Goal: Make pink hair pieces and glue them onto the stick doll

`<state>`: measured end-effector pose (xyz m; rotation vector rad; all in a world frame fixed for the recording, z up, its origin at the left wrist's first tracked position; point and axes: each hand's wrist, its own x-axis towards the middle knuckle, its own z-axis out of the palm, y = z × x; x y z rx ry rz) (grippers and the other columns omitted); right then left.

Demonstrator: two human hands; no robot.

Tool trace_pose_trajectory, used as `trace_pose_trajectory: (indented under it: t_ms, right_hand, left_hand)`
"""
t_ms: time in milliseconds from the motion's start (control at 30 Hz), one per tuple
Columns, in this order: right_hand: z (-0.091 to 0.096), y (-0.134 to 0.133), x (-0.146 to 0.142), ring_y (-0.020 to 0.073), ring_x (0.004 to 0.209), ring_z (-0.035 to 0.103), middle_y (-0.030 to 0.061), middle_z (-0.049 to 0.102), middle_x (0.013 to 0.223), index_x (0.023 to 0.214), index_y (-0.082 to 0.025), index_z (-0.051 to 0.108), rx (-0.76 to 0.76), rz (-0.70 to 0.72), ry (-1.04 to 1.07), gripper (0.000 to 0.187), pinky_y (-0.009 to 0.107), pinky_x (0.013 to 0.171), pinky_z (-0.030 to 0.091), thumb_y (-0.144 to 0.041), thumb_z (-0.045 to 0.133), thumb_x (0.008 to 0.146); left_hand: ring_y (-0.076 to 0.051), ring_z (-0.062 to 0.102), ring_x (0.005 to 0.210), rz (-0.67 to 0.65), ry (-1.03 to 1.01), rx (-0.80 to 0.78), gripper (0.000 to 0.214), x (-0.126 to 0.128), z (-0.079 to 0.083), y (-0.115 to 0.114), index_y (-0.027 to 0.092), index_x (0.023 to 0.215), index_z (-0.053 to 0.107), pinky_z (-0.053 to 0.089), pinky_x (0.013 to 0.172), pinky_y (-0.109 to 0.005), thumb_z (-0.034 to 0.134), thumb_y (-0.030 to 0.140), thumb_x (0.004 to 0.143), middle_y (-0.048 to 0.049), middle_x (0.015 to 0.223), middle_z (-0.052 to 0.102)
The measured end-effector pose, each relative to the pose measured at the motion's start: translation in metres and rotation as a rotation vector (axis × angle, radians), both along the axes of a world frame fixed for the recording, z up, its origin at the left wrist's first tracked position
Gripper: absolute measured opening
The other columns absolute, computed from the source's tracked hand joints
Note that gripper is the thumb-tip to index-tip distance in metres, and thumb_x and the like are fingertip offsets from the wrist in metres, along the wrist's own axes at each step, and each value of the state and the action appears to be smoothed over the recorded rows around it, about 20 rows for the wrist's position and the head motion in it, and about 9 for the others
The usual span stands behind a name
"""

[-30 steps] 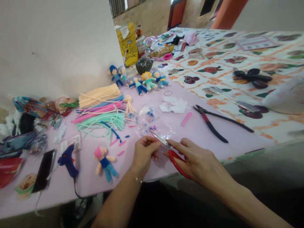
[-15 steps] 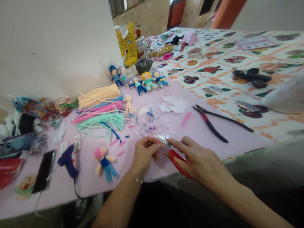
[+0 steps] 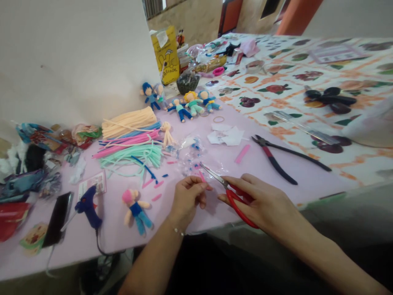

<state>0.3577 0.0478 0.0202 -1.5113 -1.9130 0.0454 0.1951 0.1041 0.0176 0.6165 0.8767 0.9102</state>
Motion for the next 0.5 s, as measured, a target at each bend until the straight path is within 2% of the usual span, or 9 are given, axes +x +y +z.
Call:
trace_pose_trajectory:
  t_ms: [300, 500]
  right_hand:
    - [0.0036, -0.0017, -0.0047, 0.0117, 0.049, 0.05, 0.0036, 0.058, 0.072, 0.113, -0.015, 0.071, -0.053, 0.076, 0.059, 0.051, 0.025, 0.046, 0.043, -0.057, 0.047, 0.097]
    - [0.0089, -0.0035, -0.0073, 0.0128, 0.05, 0.05, 0.0025, 0.056, 0.07, 0.113, -0.018, 0.071, -0.081, 0.095, 0.095, 0.051, 0.026, 0.046, 0.043, -0.059, 0.046, 0.097]
  left_hand:
    - [-0.003, 0.035, 0.035, -0.047, -0.09, -0.005, 0.031, -0.0013, -0.0009, -0.0005, 0.017, 0.06, 0.055, 0.019, 0.034, -0.018, 0.08, 0.031, 0.048, 0.0, 0.058, 0.064]
    - [-0.003, 0.035, 0.033, -0.084, -0.13, 0.014, 0.036, -0.001, -0.0017, -0.0014, 0.018, 0.058, 0.052, 0.019, 0.032, -0.018, 0.083, 0.034, 0.049, 0.0053, 0.049, 0.054]
